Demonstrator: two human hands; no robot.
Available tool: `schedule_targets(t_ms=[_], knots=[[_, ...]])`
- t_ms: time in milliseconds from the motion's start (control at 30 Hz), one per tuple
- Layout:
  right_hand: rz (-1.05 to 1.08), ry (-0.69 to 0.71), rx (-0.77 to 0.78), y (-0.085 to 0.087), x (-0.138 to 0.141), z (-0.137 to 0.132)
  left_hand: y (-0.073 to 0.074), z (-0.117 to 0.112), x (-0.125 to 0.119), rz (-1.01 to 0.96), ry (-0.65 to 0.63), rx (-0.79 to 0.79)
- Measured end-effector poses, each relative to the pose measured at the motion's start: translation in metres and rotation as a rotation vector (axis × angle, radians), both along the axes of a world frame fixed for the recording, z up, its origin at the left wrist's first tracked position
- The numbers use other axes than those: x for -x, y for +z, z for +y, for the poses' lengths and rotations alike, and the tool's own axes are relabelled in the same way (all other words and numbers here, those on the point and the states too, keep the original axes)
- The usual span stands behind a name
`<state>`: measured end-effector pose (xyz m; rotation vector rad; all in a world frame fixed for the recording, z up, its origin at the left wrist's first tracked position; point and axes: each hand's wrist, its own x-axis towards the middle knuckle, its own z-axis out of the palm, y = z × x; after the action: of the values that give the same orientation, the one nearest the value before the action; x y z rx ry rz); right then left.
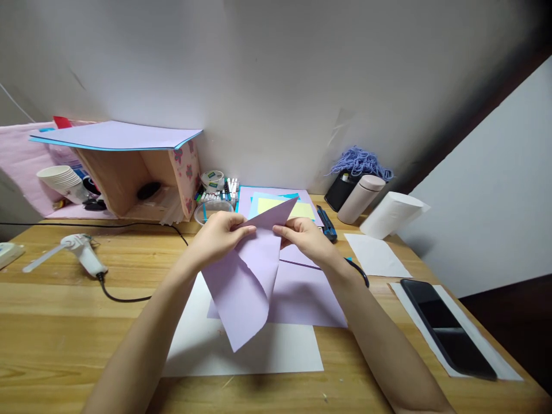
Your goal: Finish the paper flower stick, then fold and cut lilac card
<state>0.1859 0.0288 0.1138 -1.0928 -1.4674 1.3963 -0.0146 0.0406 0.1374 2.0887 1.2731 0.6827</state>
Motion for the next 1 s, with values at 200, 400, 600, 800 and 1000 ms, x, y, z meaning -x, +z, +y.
schedule_targets(t_ms=[200,400,600,800,1000], knots=[[-0.006,0.030,0.027,-0.005,0.003,0.000,0.001,0.002,0.000,-0.040,0.031,0.013],[0.021,0.035,0.056,-0.016,0.003,0.008,-0.005,0.009,-0.002,-0.108,0.071,0.035],[0.042,0.068,0.074,-0.027,0.003,0.015,-0.018,0.021,-0.004,-0.199,0.123,0.070],[0.055,0.124,0.106,-0.030,0.006,0.015,-0.020,0.024,-0.001,-0.234,0.171,0.066],[0.063,0.141,0.128,-0.035,0.007,0.016,-0.019,0.023,-0.002,-0.271,0.211,0.056]])
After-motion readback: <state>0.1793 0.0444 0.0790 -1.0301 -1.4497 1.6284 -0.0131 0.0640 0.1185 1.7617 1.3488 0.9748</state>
